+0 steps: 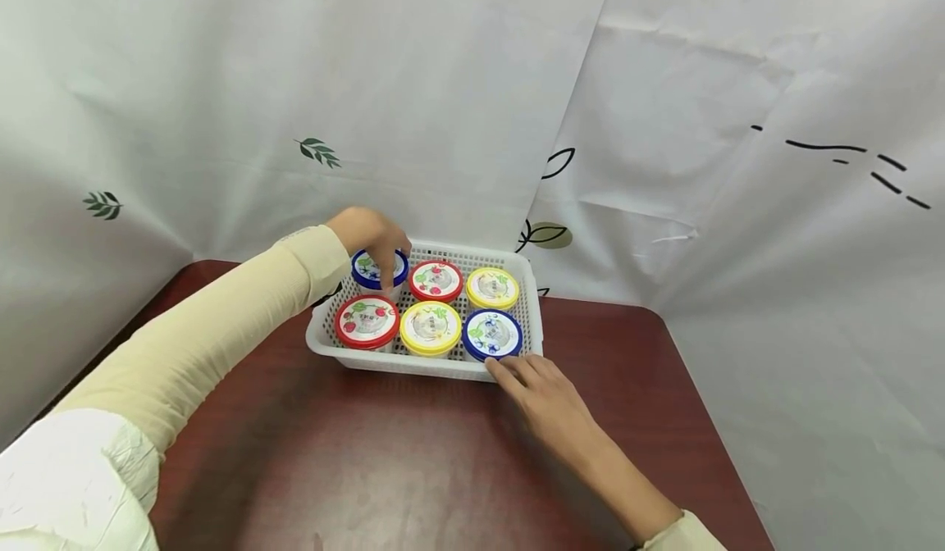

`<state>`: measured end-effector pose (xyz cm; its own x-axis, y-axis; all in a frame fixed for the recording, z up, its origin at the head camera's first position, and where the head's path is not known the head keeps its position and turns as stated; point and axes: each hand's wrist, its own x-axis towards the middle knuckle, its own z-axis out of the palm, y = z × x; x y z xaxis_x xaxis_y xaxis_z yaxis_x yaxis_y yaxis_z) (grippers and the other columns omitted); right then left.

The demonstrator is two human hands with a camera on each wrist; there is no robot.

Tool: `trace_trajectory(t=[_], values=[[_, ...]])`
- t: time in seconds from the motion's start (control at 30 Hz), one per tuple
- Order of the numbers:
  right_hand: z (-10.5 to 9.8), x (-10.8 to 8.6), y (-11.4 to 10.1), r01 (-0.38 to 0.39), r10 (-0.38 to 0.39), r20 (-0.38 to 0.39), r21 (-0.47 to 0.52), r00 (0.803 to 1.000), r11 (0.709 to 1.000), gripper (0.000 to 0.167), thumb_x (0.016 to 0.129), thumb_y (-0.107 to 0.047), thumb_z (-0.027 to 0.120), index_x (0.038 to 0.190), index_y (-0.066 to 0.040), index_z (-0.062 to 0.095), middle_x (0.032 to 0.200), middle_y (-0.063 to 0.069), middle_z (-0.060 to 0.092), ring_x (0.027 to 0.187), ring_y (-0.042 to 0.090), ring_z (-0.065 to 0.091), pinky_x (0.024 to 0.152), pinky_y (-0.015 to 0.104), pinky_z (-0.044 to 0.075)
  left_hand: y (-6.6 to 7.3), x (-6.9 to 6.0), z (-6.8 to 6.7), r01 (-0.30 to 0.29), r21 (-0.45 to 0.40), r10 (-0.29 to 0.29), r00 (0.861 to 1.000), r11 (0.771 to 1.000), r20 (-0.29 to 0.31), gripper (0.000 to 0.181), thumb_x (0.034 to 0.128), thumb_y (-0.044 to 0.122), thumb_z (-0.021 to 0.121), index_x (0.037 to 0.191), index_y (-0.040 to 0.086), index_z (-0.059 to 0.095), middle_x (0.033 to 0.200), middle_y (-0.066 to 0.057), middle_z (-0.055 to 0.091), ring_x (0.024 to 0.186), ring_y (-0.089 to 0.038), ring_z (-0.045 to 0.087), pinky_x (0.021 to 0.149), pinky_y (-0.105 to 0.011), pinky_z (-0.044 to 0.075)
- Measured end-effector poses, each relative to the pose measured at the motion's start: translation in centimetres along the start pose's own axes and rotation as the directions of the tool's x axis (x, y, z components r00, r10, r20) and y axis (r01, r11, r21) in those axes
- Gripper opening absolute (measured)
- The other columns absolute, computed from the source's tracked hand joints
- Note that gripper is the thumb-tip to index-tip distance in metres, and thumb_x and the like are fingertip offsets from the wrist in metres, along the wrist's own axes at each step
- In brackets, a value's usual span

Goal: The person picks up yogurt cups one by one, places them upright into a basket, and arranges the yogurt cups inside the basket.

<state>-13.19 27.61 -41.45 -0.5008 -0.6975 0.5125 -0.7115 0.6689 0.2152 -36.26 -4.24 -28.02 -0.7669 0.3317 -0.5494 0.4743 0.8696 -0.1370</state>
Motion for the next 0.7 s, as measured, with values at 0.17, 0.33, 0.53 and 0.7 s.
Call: trace_trajectory(t=[0.17,0.33,0.53,0.7], values=[[-0.1,0.0,0.0,0.008,-0.008,-0.004,-0.013,1.000,1.000,0.069,0.082,0.013,0.080,0.147,-0.009,0.071,0.128,0.009,0.077,0.116,0.030,0.075,0.101,0.048,0.064,0.2,0.9,0.5,0.010,-0.021,-0.009,1.000,1.000,0.009,0.100,0.0911,0.050,0.094,0.173,0.017,0.046,0.177,-0.012,0.049,0.166,-0.037,0.044,0.134,-0.056,0.042],[-0.1,-0.1,0.0,0.008,-0.008,0.003,-0.007,1.000,1.000,0.070,0.081,0.014,0.080,0.147,-0.009,0.071,0.129,0.009,0.077,0.116,0.030,0.075,0.100,0.049,0.065,0.3,1.1,0.8,0.007,-0.039,-0.007,1.000,0.999,0.002,0.099,0.0920,0.049,0.093,0.173,0.016,0.046,0.175,-0.012,0.051,0.165,-0.037,0.046,0.133,-0.056,0.044],[-0.1,-0.1,0.0,-0.003,0.003,0.022,0.004,1.000,1.000,0.067,0.084,0.011,0.076,0.147,-0.009,0.071,0.130,0.009,0.076,0.118,0.031,0.075,0.104,0.049,0.064,0.3,1.3,0.8,-0.012,-0.029,0.012,1.000,1.000,-0.006,0.099,0.0929,0.050,0.092,0.174,0.016,0.045,0.176,-0.012,0.050,0.164,-0.036,0.047,0.132,-0.056,0.045],[-0.1,-0.1,0.0,-0.007,0.007,0.027,0.007,1.000,1.000,0.068,0.084,0.012,0.075,0.148,-0.009,0.070,0.131,0.009,0.076,0.118,0.030,0.075,0.105,0.049,0.063,0.1,1.6,1.2,-0.015,-0.019,0.015,1.000,1.000,0.011,0.100,0.0929,0.051,0.091,0.174,0.016,0.044,0.178,-0.012,0.047,0.166,-0.037,0.044,0.133,-0.056,0.043]])
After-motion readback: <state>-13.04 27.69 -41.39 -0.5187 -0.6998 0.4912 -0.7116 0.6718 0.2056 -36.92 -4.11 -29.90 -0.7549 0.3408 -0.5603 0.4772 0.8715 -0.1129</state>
